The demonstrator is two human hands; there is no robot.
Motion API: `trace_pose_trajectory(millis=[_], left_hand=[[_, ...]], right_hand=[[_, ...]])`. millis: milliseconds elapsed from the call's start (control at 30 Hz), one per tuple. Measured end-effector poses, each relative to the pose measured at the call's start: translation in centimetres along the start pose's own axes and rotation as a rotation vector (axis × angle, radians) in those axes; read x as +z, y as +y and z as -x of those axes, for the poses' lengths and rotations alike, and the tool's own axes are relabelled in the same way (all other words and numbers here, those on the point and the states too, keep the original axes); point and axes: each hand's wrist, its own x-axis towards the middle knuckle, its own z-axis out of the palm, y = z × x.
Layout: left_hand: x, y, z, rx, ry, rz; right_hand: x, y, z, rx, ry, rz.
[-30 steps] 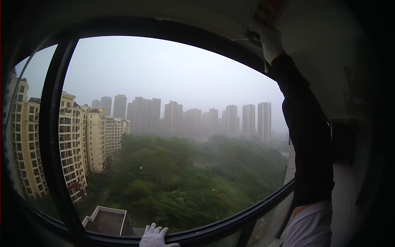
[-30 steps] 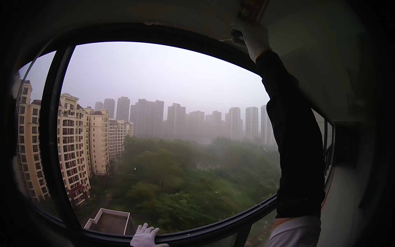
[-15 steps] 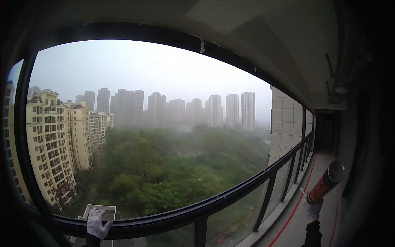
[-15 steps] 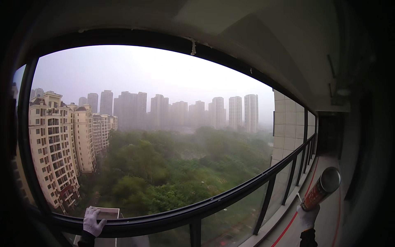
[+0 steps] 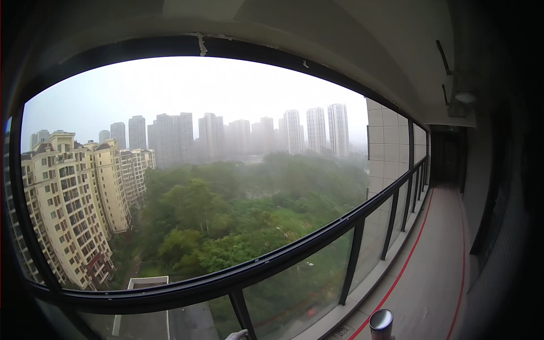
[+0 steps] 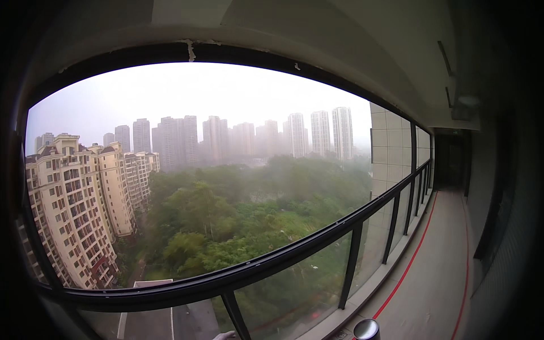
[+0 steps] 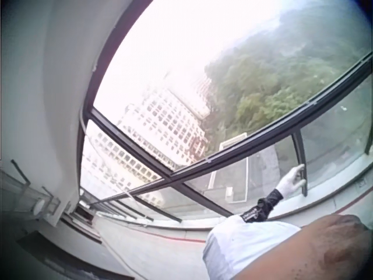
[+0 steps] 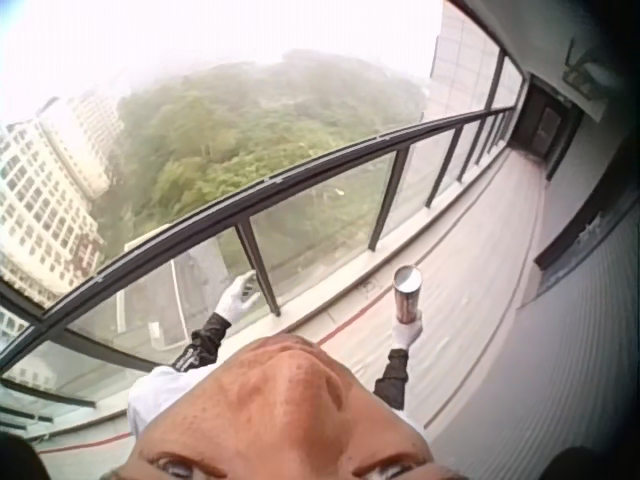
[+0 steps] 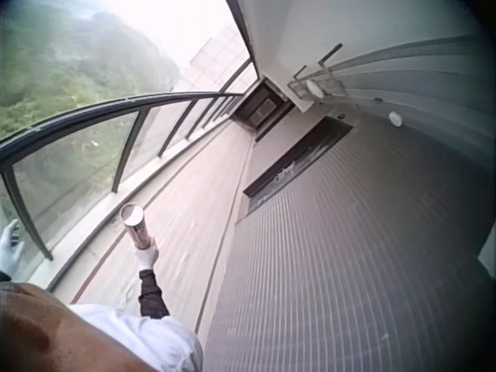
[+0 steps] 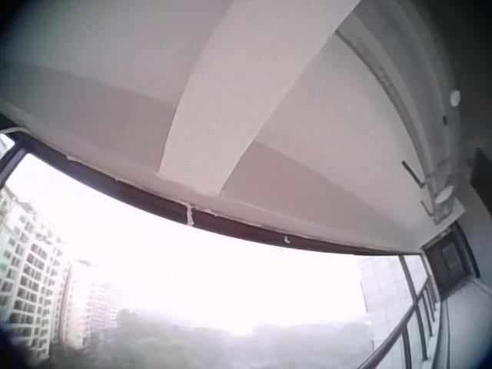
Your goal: Apply sealant or caulk to the gap above a window frame using a spray-can applicator.
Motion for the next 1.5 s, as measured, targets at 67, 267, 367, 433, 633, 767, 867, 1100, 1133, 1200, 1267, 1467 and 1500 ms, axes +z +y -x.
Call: trace_pose_trajectory(millis=[67, 267, 367, 433, 633, 767, 867, 1100, 1133, 1200, 1267, 1467, 1500], left_hand=[[4.2, 0.7, -0.3, -0.078, -0.104, 0.186], [14.6, 4.6, -1.5, -0.055, -0.306, 0.731], [17.0, 8.4, -2.8, 0.002, -0.283, 0.887], [19.4, 7.7, -2.9, -0.163, -0.118, 0.873], [23.4, 6.8, -2.4, -0.239, 0.038, 0.718], [26.9, 10.8, -2.2, -0.332, 0.08, 0.709], [30.1, 16.8, -1.5, -0.396, 0.219, 0.593], [39.5, 17.9, 1.4, -0.289, 0.289, 0.623], [39.9, 18.7, 1.6, -0.278, 0.24, 0.666], [40.3, 19.7, 2.0, -0.24, 0.196, 0.663], [39.7, 21.7, 2.7, -0.236, 0.248, 0.652], [38.4, 23.4, 7.7, -0.149, 0.347, 0.602], [38.1, 23.4, 8.8, -0.142, 0.377, 0.563]], right_hand=[[0.3, 0.0, 1.0, -0.094, 0.004, 0.073], [1.3, -9.1, 5.8, -0.211, -0.121, 0.217], [2.1, -12.6, 6.7, -0.42, -0.18, 0.367], [2.2, -11.7, 6.3, -0.443, -0.192, 0.363], [0.9, -8.7, 3.5, -0.435, -0.331, 0.364], [-1.8, -6.2, 0.6, -0.384, -0.517, 0.369], [-3.8, -2.9, -2.2, -0.31, -0.699, 0.475], [-7.3, 2.2, -9.1, -0.366, -1.052, 0.553], [-7.2, 2.5, -9.6, -0.401, -1.086, 0.548], [-6.7, 2.0, -10.1, -0.458, -1.14, 0.475], [-6.4, 1.4, -10.2, -0.504, -1.18, 0.406], [-7.2, 0.0, -6.7, -0.529, -1.214, 0.207], [-7.8, 0.0, -5.7, -0.518, -1.214, 0.178]])
